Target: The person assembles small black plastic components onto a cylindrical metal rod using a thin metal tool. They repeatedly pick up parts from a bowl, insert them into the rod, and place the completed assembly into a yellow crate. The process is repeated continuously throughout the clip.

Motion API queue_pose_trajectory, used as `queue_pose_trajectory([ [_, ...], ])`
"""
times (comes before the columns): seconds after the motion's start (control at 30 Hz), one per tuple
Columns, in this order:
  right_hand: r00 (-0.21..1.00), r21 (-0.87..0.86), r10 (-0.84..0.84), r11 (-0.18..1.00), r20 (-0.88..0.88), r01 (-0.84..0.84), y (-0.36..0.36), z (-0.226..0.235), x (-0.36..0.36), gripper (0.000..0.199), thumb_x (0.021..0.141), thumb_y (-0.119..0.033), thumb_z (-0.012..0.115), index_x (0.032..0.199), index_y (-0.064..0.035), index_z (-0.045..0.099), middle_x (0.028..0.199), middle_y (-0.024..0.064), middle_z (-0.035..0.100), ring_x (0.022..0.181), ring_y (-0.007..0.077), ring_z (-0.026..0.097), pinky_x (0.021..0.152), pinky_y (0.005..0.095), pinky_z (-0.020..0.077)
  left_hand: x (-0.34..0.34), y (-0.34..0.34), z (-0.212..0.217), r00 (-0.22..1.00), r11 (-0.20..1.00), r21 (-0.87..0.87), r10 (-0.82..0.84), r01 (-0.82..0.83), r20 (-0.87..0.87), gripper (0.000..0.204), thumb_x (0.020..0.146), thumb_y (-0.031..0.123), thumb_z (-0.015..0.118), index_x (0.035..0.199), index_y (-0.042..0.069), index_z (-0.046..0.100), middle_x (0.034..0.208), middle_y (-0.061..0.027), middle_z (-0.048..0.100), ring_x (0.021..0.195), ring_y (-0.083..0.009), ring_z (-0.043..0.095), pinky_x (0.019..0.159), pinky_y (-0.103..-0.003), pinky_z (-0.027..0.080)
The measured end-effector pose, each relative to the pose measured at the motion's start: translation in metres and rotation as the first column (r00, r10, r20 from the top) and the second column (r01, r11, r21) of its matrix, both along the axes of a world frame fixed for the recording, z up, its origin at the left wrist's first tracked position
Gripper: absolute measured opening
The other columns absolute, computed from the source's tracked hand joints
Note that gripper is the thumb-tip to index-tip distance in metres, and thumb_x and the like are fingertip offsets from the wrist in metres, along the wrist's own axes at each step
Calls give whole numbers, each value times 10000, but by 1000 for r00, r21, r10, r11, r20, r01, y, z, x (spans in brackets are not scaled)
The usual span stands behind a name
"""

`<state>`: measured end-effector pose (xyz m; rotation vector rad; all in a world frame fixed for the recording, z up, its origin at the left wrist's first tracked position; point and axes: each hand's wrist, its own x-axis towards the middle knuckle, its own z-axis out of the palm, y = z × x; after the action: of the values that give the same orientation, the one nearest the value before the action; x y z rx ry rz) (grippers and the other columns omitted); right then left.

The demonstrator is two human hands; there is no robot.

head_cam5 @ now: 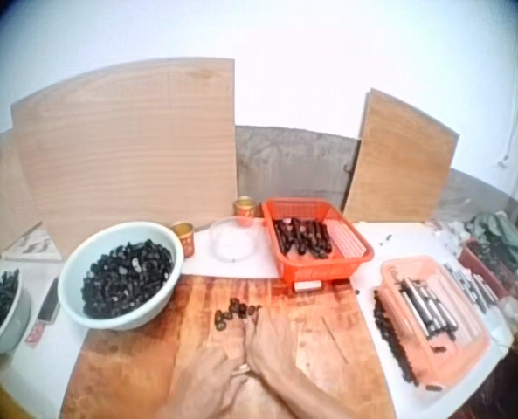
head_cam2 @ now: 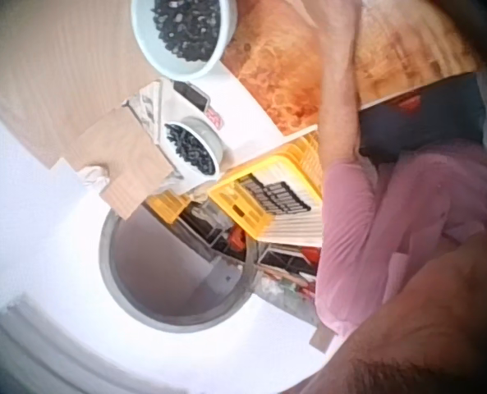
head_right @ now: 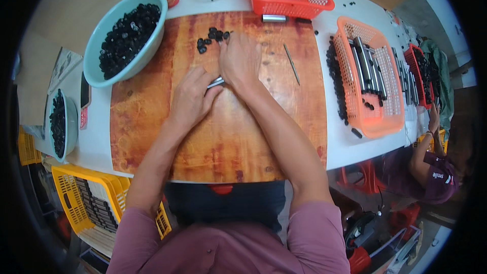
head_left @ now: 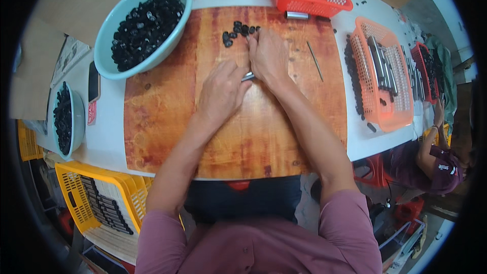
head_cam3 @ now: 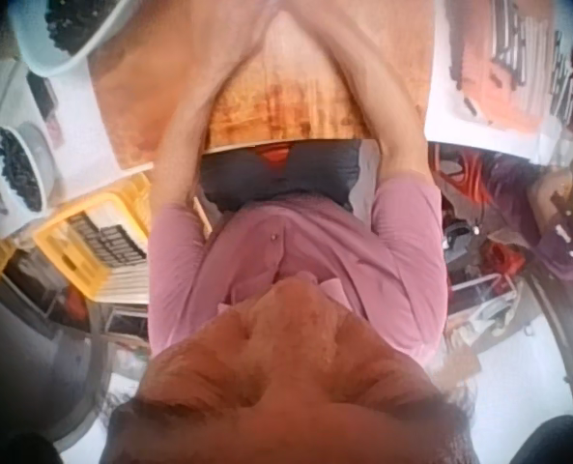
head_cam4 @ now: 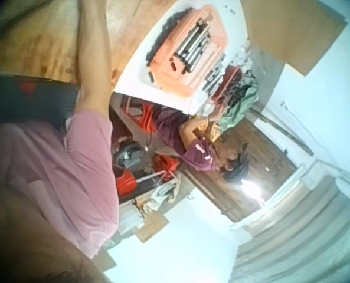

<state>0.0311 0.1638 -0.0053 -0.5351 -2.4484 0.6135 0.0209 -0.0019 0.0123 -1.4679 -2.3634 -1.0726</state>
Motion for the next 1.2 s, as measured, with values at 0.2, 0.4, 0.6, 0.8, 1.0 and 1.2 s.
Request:
queue_pose_trajectory([
  [0.2, 998, -17, -41, 999, 55, 42, -4, 2, -5, 258, 919, -255, 636, 890, -2, 676, 934, 227, 674, 895, 409, 625, 796, 511, 451, 1, -6, 6, 997, 999, -53, 7, -11, -70, 219, 817, 124, 755, 993, 23, 673, 907, -149, 597, 868, -345, 602, 768, -433, 493],
  [0.4, 911, -554, -80, 813, -405, -176, 54, -58, -12, 356, 1025, -355, 512, 806, -99, 628, 738, 4, 550, 668, 136, 498, 589, 328, 396, 11, -8, 8, 962, 951, 303, -31, -55, 270, 276, 916, 251, 634, 981, -15, 671, 994, -193, 648, 976, -366, 621, 858, -463, 502],
  [0.6, 923, -567, -66, 805, -378, -175, 46, -75, -30, 475, 1022, -468, 554, 860, -33, 655, 748, 20, 568, 668, 143, 518, 617, 307, 433, 16, -114, 52, 700, 953, 168, 60, -253, 712, 480, 910, 355, 668, 1145, -58, 608, 932, -212, 669, 817, -258, 690, 709, -397, 538],
  [0.8, 952, -469, 47, 862, -303, -191, 51, -56, -14, 479, 1054, -420, 507, 853, -2, 623, 727, 20, 481, 720, 150, 487, 671, 319, 397, 37, -210, 124, 687, 946, 208, 20, -248, 726, 464, 930, 193, 701, 1300, -40, 544, 1034, -134, 619, 728, -146, 661, 631, -283, 568],
  [1.0, 937, -536, 52, 808, -346, -243, 61, -66, -15, 427, 1050, -381, 544, 798, -38, 583, 737, -7, 476, 699, 107, 454, 652, 295, 377, 36, -391, 149, 398, 474, -5, 743, -880, 538, 495, 942, 228, 663, 1383, 17, 585, 1021, -87, 700, 841, -117, 654, 689, -264, 533],
  [1.2, 963, -515, 72, 834, -259, -200, 65, -71, -19, 435, 1047, -374, 553, 821, -4, 597, 766, 15, 526, 719, 124, 466, 676, 295, 395, 66, -593, 29, -218, -110, -279, 893, -954, 394, 360, 883, 320, 705, 1027, -7, 744, 896, -148, 736, 850, -229, 705, 811, -376, 517],
])
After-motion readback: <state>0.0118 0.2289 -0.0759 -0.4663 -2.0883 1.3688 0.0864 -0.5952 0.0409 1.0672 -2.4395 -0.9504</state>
